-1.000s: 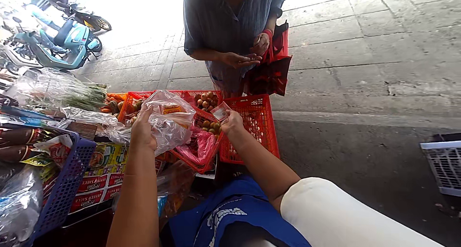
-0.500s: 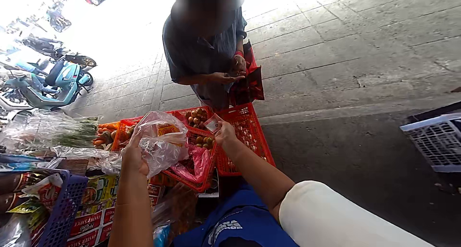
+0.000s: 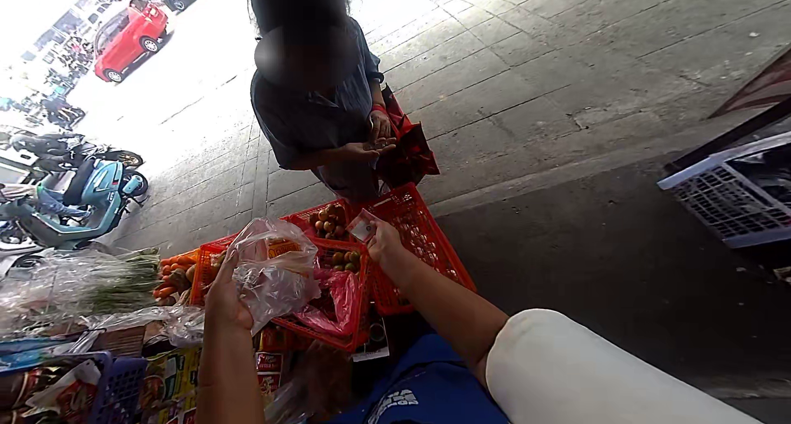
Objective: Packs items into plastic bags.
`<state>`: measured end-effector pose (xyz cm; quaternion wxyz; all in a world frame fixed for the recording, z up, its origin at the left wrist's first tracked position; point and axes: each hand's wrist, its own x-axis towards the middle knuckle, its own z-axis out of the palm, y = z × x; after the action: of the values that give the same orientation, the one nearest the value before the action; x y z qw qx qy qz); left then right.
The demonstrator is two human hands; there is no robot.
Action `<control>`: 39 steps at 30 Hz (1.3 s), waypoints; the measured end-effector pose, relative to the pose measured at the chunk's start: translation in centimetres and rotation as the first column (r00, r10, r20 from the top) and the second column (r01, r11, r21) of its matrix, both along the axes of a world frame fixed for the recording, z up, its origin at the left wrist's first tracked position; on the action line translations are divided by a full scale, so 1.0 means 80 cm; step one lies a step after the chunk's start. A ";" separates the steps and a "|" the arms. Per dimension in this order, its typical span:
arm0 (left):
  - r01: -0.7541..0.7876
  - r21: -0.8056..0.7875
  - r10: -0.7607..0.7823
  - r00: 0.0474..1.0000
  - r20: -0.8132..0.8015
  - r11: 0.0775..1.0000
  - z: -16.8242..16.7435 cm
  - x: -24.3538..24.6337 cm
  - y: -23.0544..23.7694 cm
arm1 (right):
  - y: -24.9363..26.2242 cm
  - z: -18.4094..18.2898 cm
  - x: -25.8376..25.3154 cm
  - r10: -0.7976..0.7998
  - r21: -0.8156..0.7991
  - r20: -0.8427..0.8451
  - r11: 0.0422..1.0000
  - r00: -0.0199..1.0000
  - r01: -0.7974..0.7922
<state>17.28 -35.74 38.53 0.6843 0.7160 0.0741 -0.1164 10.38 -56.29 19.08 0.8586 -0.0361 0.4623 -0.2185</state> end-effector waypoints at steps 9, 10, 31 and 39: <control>-0.006 -0.005 0.006 1.000 -0.006 1.000 0.014 -0.005 0.001 | 0.004 0.000 -0.003 0.016 -0.014 0.009 1.000 1.000 -0.016; -0.004 0.002 0.004 1.000 -0.012 1.000 0.013 -0.005 0.003 | 0.006 0.000 -0.002 0.025 -0.016 0.008 1.000 1.000 -0.025; -0.051 -0.032 0.050 0.997 -0.060 0.998 0.005 -0.032 0.044 | 0.063 -0.008 0.007 0.216 -0.136 0.009 0.968 0.976 -0.212; -0.194 -0.234 0.171 0.978 -0.116 0.953 0.006 -0.051 0.040 | 0.061 -0.021 -0.009 0.215 -0.142 0.050 0.968 0.975 -0.206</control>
<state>13.20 -32.57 39.03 0.7708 0.6101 0.1573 -0.0943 9.62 -51.45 17.40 0.8871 -0.1362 0.4116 -0.1585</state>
